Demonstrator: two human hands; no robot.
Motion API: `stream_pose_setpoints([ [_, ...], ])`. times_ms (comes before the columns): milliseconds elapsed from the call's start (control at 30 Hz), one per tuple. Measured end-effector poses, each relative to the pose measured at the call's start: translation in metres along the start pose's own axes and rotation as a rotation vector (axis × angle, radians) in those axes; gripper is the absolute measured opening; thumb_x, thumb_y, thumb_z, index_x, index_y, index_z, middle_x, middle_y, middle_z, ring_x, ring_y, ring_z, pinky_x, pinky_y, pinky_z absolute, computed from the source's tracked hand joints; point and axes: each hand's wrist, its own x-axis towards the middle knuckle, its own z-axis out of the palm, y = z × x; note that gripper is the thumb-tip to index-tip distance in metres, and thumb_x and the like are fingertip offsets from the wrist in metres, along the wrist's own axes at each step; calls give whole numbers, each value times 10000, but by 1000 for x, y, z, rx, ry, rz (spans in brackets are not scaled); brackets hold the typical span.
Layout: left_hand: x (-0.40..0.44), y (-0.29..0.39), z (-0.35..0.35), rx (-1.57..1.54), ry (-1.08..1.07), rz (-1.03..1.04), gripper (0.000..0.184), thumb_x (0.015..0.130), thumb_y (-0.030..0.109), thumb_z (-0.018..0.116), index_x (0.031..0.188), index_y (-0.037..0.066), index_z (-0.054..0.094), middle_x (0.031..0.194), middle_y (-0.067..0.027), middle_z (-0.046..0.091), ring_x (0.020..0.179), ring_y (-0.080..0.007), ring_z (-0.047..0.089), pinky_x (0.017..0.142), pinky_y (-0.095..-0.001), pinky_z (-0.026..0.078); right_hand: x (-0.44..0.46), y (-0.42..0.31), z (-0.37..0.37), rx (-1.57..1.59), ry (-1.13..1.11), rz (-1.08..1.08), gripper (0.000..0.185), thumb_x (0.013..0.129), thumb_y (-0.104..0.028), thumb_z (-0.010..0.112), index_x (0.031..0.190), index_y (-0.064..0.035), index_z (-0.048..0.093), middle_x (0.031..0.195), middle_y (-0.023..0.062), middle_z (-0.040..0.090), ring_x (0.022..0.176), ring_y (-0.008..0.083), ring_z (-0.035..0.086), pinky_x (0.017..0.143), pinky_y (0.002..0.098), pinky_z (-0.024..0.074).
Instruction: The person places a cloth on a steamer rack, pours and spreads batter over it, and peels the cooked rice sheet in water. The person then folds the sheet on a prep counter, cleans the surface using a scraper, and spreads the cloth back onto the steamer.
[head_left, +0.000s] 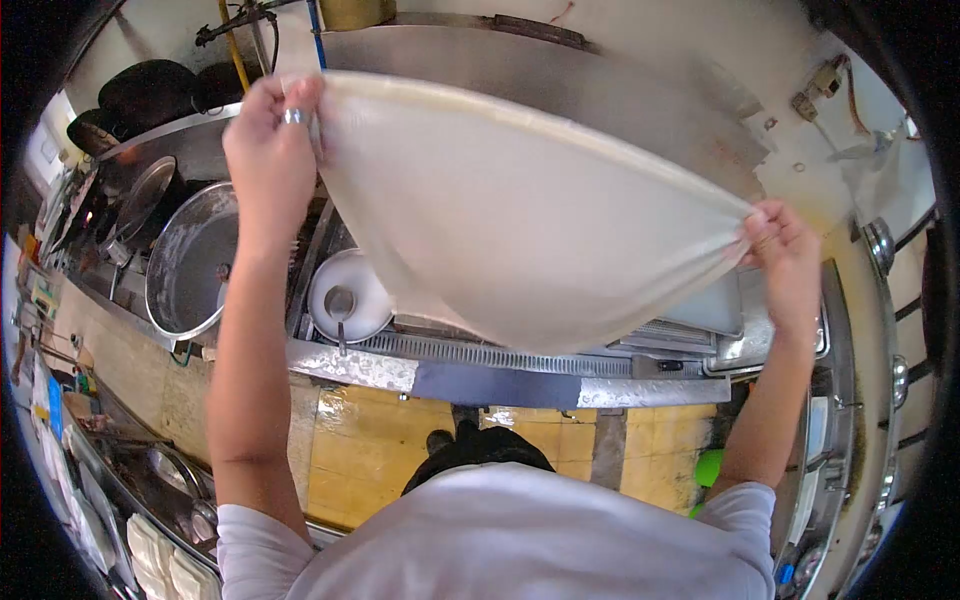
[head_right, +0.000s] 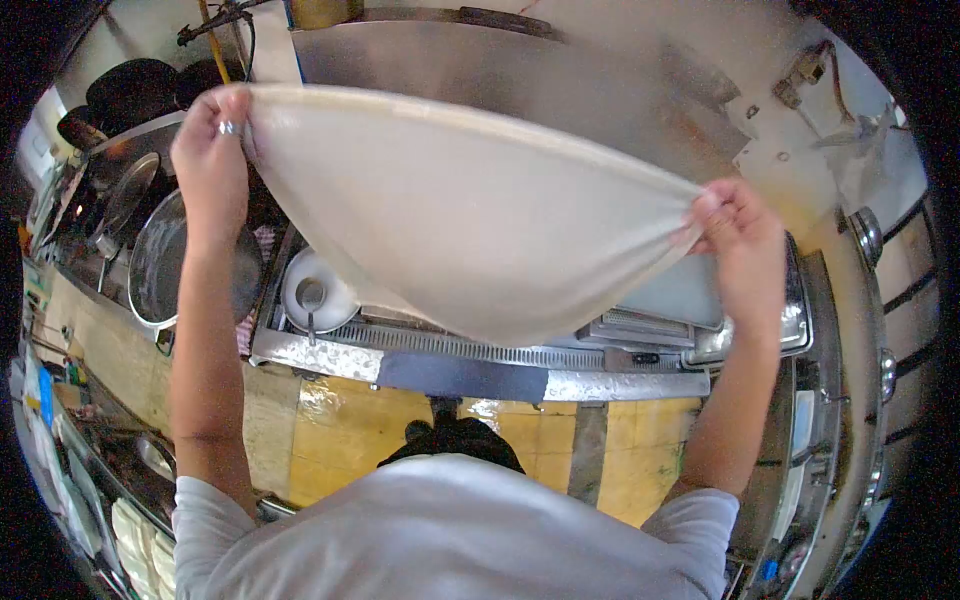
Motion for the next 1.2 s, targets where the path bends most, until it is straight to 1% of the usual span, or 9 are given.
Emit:
stream_pose_setpoints([
  [167,-71,-157,21,245,-193,-193,105,971,113,680,932,20,712,808,-71,716,780,-161,664,716,-328,530,-12,163,88,-34,-151,246,99,969,-126,649,1010,-46,689,830,37,672,804,159,661,725,329,552],
  [233,-125,-247,36,457,-299,-307,109,903,75,672,972,6,722,879,-197,737,808,-264,709,740,-405,543,-26,303,149,-92,-128,372,134,891,-113,671,984,-43,737,870,133,735,817,200,692,740,376,549],
  [267,-150,-280,45,514,-319,-391,137,892,104,679,994,26,728,880,-218,725,807,-333,715,737,-419,548,-35,331,172,-153,-119,393,138,874,-124,680,960,-45,753,870,158,740,820,224,707,750,386,551],
  [333,-189,-335,61,601,-290,-487,143,877,150,705,966,43,741,896,-189,729,832,-364,703,762,-432,549,-40,364,209,-238,-68,408,127,846,-119,707,909,-28,769,843,174,743,791,242,718,742,386,556],
  [400,-199,-358,75,656,-199,-399,145,858,167,727,929,42,746,885,-174,718,838,-375,689,770,-443,547,-32,388,235,-283,21,399,105,823,-87,742,855,9,768,791,153,739,728,229,711,705,363,560],
  [600,-182,-393,109,834,-125,-332,119,795,206,801,816,96,760,1020,-90,698,1029,-328,631,934,-471,462,26,429,260,-506,100,199,125,720,-119,816,792,-23,784,838,182,734,823,348,724,808,415,570],
  [800,-135,-432,150,911,-149,-254,98,771,216,801,771,133,748,1086,-36,665,1092,-274,589,976,-471,409,101,455,273,-601,143,239,129,684,-135,844,751,-48,777,837,163,728,839,353,711,784,442,563],
  [1000,-87,-469,183,917,-180,-192,77,774,202,786,800,133,762,1111,-31,668,1101,-274,588,985,-460,402,171,463,287,-694,26,282,168,757,-265,794,775,-98,792,921,175,727,879,369,705,805,467,556],
  [1200,-53,-492,203,916,-199,-220,89,811,213,754,819,126,769,1130,-29,675,1120,-255,598,992,-461,395,219,478,305,-700,41,295,188,758,-287,784,824,-111,794,971,174,734,935,383,707,829,482,557],
])
